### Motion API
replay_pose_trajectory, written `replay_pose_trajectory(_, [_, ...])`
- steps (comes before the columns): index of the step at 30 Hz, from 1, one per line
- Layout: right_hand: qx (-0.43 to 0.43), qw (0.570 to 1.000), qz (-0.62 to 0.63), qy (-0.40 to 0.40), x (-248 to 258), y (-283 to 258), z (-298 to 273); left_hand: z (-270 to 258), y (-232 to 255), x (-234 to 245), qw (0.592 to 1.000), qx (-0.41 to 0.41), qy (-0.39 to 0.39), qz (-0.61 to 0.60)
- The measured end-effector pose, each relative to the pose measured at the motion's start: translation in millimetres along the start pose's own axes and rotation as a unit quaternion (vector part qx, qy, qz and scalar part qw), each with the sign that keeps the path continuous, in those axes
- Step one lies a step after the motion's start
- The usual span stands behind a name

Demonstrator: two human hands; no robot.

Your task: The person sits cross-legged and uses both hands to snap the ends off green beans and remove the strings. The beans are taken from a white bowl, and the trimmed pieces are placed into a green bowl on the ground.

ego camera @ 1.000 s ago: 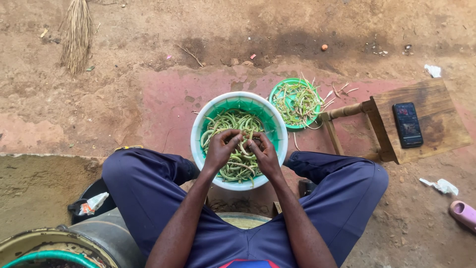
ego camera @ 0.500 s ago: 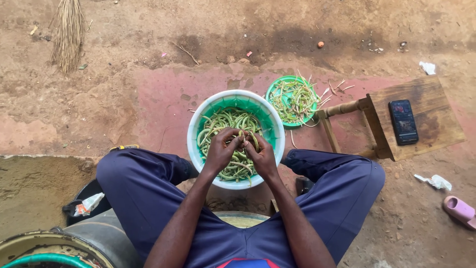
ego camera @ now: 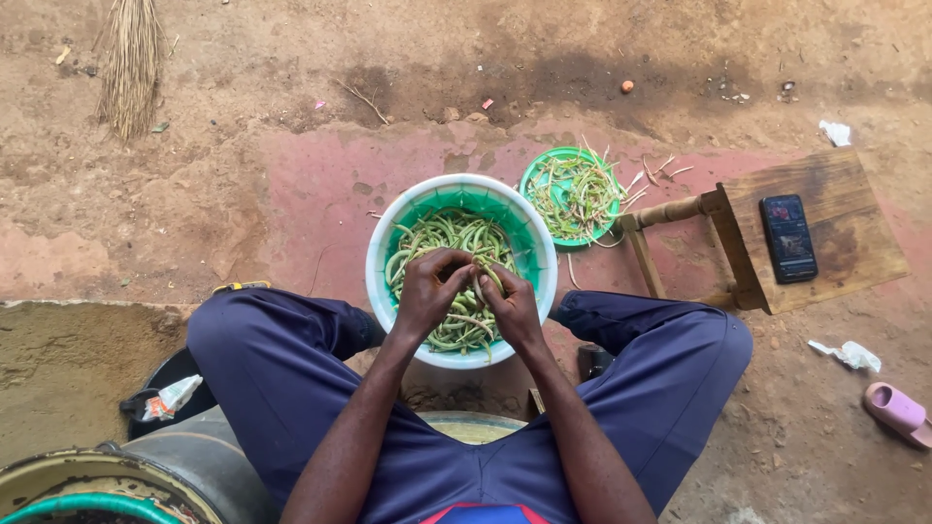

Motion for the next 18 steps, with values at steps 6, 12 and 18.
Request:
replay_pose_trajectory(6, [-0.050, 0.994, 0.095, -0.015, 2.4, 14.5, 2.1, -1.0, -9.5, -5.7, 0.999, -0.033, -0.021, 0.030])
replay_pose_trajectory(12, [-0.064, 0.993, 0.099, 0.002, 2.2, 18.8, 0.2, -1.0, -13.2, -10.2, 0.997, -0.055, -0.012, 0.055])
replay_pose_trajectory(18, [-0.055, 0.997, 0.056, 0.021, 1.0, 14.3, -2.5, -1.7, -22.6, -11.1, 0.998, -0.041, -0.017, 0.042])
Point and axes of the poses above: each hand's wrist, its own z-axis towards the middle knuckle, its own x-axis out of the back of the hand, y = z × x, the point moved 1 cm from there along z, towards the middle knuckle, and after that the axes turned 5 degrees about y, right-handed, at the moved point
